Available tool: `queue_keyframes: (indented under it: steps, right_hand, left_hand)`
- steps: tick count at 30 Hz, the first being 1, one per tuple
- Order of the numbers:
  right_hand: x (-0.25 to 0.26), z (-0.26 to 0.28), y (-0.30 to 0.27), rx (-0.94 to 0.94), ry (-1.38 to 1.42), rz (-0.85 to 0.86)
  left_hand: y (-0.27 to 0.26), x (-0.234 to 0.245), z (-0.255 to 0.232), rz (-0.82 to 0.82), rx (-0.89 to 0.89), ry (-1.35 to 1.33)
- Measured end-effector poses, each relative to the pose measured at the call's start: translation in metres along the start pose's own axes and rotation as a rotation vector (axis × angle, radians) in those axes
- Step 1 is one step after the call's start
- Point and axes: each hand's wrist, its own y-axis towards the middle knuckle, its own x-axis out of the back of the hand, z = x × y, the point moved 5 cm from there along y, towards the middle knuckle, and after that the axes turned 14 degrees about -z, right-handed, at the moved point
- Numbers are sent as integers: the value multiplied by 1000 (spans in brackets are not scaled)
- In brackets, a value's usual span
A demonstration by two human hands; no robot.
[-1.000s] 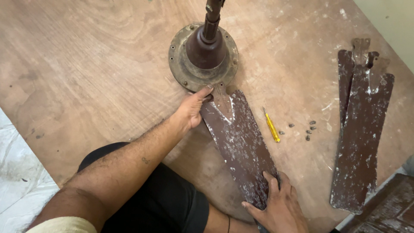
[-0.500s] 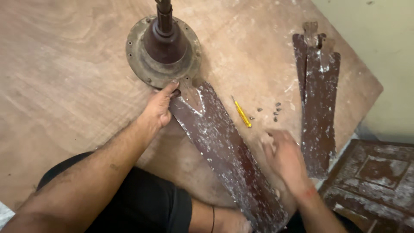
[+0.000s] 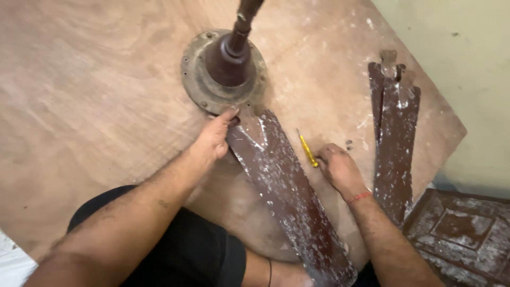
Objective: The person removes the blades from a ceiling fan hub using a screwdriver. They unscrew each blade, detach it, and place it on the floor beside them.
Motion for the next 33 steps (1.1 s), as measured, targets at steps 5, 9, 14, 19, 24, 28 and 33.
queue_keyframes:
  steps: [5,9,14,19,24,28,33]
  right_hand:
    - [13,18,14,-204,-18,-34]
    - [23,64,40,-229,265,-153]
    - [12,131,83,-132,565,-194]
    - [-5,154,118,-107,550,-242]
    - [-19,154,130,-120,539,-249]
    - [-25,152,130,-106,529,-246]
    - [-23,157,132,-15,443,-250]
  left_hand:
    - [-11,-3,-8,-9,-93,-24]
    - [-16,-1,-11,-48,-145,26]
    - [-18,-3,-14,-55,-153,18]
    - [-21,-4,-13,-47,-96,-11]
    - [-22,-5,-12,-27,-93,-35]
    - [-19,-3,-13,-42,-123,-4]
    - [-19,-2,-12,-53,-91,5]
